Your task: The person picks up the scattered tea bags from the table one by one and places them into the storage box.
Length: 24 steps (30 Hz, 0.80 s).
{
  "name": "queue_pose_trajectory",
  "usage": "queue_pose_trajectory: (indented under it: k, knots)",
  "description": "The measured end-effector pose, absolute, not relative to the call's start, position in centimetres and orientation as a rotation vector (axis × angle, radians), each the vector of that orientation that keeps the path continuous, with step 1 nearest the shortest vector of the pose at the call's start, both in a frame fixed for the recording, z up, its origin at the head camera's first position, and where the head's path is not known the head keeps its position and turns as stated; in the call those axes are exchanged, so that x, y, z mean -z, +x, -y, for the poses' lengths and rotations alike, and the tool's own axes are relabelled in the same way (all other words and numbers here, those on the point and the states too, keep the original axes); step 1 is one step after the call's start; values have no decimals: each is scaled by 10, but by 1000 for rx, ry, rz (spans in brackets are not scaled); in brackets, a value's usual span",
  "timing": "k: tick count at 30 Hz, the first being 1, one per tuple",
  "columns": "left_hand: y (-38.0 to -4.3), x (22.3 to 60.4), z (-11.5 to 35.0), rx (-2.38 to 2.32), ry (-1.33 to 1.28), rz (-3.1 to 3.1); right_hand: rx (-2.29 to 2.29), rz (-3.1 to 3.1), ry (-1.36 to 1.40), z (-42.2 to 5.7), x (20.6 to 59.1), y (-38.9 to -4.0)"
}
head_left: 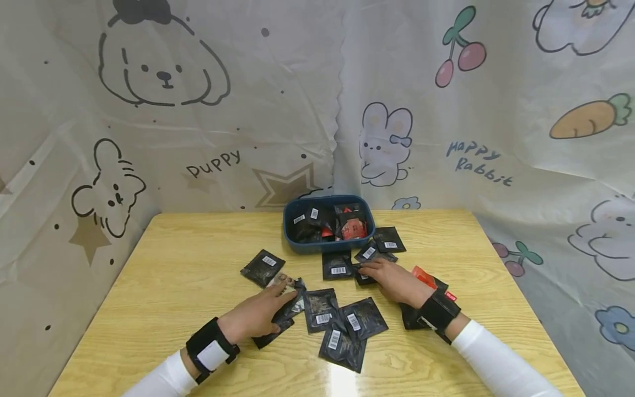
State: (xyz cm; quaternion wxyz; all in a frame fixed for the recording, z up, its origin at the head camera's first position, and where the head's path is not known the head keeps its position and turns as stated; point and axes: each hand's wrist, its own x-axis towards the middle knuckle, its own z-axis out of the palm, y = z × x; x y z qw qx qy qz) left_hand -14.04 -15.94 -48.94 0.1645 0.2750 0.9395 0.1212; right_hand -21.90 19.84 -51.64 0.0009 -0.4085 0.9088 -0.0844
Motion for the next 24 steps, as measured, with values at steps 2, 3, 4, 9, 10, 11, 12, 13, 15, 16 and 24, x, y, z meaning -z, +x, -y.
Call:
queue_pose_trajectory:
  k: [2, 3, 4, 9, 10, 11, 12, 13, 15, 16, 24]
  knots:
    - [-147, 492, 153, -333, 861, -2675, 254, -2858, -1289, -199, 517, -219]
    - [-151, 493, 150, -327, 898, -2677, 257, -2862, -1293, -199, 517, -220]
    - [-154, 494, 147, -317, 930, -2683, 262, -2868, -1303, -200, 518, -220]
    - [-167, 497, 138, -329, 979, -2700, 307, -2903, -1318, -201, 518, -222]
    - [-169, 498, 137, -336, 966, -2699, 314, -2909, -1315, -201, 516, -222]
    - [-170, 498, 137, -348, 949, -2694, 321, -2913, -1315, -201, 514, -221]
    - [-171, 499, 137, -355, 933, -2690, 323, -2916, -1313, -202, 511, -220]
    - [-172, 499, 136, -367, 918, -2687, 330, -2915, -1316, -202, 507, -219]
    - [-174, 500, 137, -395, 905, -2690, 341, -2908, -1327, -201, 496, -215]
    - [-175, 501, 137, -398, 912, -2698, 354, -2905, -1339, -200, 491, -213]
    - [-174, 503, 139, -535, 1060, -2828, 434, -2920, -1388, -195, 454, -209]
